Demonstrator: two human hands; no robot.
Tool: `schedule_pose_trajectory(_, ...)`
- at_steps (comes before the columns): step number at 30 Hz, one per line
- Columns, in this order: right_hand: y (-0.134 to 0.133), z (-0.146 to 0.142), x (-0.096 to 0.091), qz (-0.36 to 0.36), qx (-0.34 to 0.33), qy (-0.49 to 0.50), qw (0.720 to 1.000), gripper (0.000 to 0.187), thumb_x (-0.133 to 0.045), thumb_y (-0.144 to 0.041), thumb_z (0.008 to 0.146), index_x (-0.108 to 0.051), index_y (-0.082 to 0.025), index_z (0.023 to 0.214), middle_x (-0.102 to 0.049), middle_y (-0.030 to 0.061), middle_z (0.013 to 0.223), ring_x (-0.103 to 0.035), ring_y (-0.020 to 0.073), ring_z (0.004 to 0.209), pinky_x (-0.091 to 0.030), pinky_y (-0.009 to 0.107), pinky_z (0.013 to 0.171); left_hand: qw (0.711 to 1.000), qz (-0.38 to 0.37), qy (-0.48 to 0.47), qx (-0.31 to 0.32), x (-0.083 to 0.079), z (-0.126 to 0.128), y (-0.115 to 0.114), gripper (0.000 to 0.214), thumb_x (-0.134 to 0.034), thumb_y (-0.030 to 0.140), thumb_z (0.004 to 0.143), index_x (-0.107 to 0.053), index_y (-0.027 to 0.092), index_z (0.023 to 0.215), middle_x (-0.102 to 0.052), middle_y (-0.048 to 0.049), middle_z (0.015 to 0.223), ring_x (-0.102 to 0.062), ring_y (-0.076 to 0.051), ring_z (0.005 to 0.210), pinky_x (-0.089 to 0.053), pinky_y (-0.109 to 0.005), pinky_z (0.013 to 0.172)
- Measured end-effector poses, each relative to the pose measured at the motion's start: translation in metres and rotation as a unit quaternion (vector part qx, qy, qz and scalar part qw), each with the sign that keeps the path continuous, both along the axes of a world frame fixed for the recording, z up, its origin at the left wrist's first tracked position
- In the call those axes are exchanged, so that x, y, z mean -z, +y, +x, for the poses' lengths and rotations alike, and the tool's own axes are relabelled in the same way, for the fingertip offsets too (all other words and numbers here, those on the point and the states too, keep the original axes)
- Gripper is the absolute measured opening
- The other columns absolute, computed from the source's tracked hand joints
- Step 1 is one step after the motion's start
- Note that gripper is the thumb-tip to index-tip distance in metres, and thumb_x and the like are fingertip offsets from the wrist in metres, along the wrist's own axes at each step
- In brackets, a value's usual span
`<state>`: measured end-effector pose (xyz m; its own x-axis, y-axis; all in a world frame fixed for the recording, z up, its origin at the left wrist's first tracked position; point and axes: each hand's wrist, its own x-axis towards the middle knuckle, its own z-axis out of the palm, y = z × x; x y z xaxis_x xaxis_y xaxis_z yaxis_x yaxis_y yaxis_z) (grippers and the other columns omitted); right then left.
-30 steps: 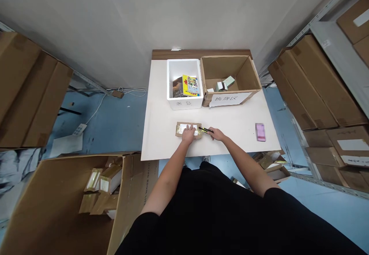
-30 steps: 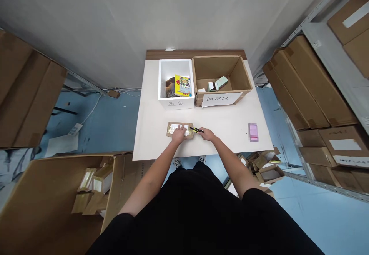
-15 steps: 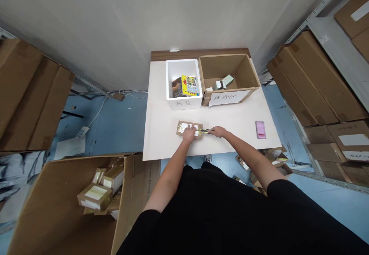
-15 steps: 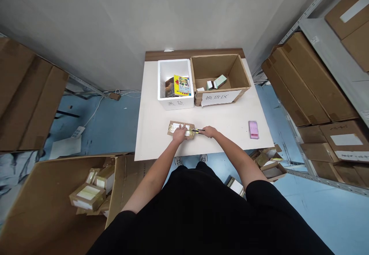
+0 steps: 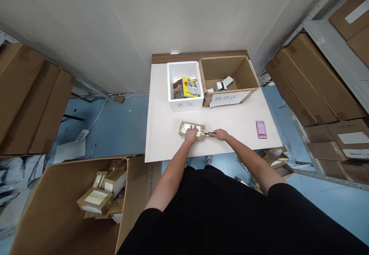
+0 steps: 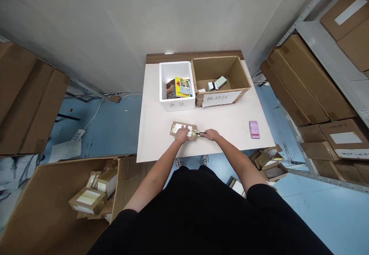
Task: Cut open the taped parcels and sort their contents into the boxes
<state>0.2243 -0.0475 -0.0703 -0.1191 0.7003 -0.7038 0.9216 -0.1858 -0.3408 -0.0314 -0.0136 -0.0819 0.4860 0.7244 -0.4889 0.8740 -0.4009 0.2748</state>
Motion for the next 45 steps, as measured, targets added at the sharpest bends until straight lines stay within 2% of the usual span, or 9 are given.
schedule_pose_trajectory(5,-0.034,0.008,-0.003,-0.016,0.120,0.045,0.992,0.064,-0.032,-0.072,0.108,-0.071,-0.020,0.111,-0.071,0.0009,0.073,-0.064,0.0160,0.055,-0.045,0.025,0.060,0.998,0.015,-0.041,-0.041,0.001,-0.004,0.008,0.062,-0.067,0.048,0.098,-0.050,0.030,0.155,-0.047,-0.0095,0.168,-0.032,-0.034,0.161,-0.037,-0.050,0.126)
schedule_pose_trajectory(8,-0.047,-0.001,-0.005,0.021,0.154,0.062,0.986,0.065,-0.020,-0.065,0.112,-0.071,-0.024,0.119,-0.074,0.0019,0.086,-0.071,0.0183,0.073,-0.048,0.024,0.068,0.998,0.027,-0.024,-0.052,0.003,-0.003,0.023,0.078,-0.071,0.048,0.095,-0.040,0.032,0.164,-0.036,-0.0106,0.174,-0.019,-0.036,0.165,-0.024,-0.057,0.131)
schedule_pose_trajectory(11,-0.056,-0.016,-0.004,0.069,0.125,0.045,0.989,0.056,-0.021,-0.053,0.115,-0.069,-0.030,0.133,-0.075,0.0035,0.111,-0.070,0.0214,0.105,-0.049,0.025,0.086,1.000,0.006,0.008,-0.027,0.009,-0.002,0.038,0.098,-0.080,0.050,0.086,-0.030,0.036,0.169,-0.020,-0.0084,0.180,-0.003,-0.040,0.167,-0.010,-0.063,0.133)
schedule_pose_trajectory(14,-0.064,-0.027,-0.001,0.089,0.095,0.002,0.992,0.049,-0.031,-0.051,0.115,-0.059,-0.033,0.151,-0.069,0.0073,0.126,-0.064,0.0236,0.118,-0.047,0.028,0.095,1.000,0.004,0.014,-0.017,0.017,-0.005,0.042,0.091,-0.072,0.054,0.092,-0.029,0.040,0.170,-0.026,-0.0068,0.179,-0.004,-0.038,0.167,-0.008,-0.064,0.132)
schedule_pose_trajectory(18,-0.070,-0.031,0.002,0.124,0.058,-0.045,0.990,0.050,-0.039,-0.051,0.114,-0.052,-0.030,0.157,-0.062,0.0113,0.131,-0.060,0.0254,0.123,-0.046,0.030,0.099,0.998,0.054,-0.034,-0.015,0.031,-0.012,0.032,0.083,-0.060,0.062,0.098,-0.028,0.039,0.171,-0.035,-0.0069,0.176,-0.013,-0.037,0.166,-0.009,-0.060,0.133)
schedule_pose_trajectory(24,-0.067,-0.032,-0.001,0.164,0.010,-0.071,0.984,0.045,-0.041,-0.048,0.113,-0.054,-0.026,0.151,-0.063,0.0125,0.132,-0.062,0.0271,0.116,-0.048,0.033,0.090,0.985,0.144,-0.094,-0.025,0.046,-0.017,0.019,0.064,-0.047,0.056,0.106,-0.049,0.024,0.162,-0.053,-0.0142,0.162,-0.042,-0.037,0.153,-0.020,-0.056,0.132)
schedule_pose_trajectory(36,-0.059,-0.038,-0.002,0.172,-0.009,-0.090,0.981,0.045,-0.038,-0.049,0.114,-0.053,-0.025,0.148,-0.069,0.0123,0.131,-0.066,0.0274,0.115,-0.048,0.033,0.090,0.980,0.160,-0.111,-0.042,0.045,-0.017,0.019,0.060,-0.047,0.052,0.106,-0.053,0.026,0.159,-0.056,-0.0112,0.160,-0.045,-0.035,0.150,-0.021,-0.052,0.132)
schedule_pose_trajectory(41,-0.053,0.000,-0.003,0.180,0.143,-0.137,0.964,0.045,-0.035,-0.046,0.113,-0.051,-0.021,0.148,-0.070,0.0167,0.130,-0.070,0.0292,0.111,-0.050,0.035,0.088,0.978,0.155,-0.126,-0.068,0.045,-0.016,0.019,0.054,-0.042,0.050,0.108,-0.059,0.027,0.154,-0.064,-0.0106,0.152,-0.047,-0.033,0.148,-0.020,-0.052,0.133)
schedule_pose_trajectory(45,-0.057,0.007,0.013,0.176,0.273,-0.028,0.946,0.044,-0.045,-0.051,0.109,-0.053,-0.024,0.142,-0.075,0.0120,0.121,-0.073,0.0271,0.103,-0.053,0.035,0.085,0.979,0.141,-0.117,-0.085,0.044,-0.010,0.018,0.063,-0.048,0.055,0.105,-0.050,0.026,0.161,-0.053,-0.0117,0.163,-0.036,-0.035,0.157,-0.017,-0.055,0.133)
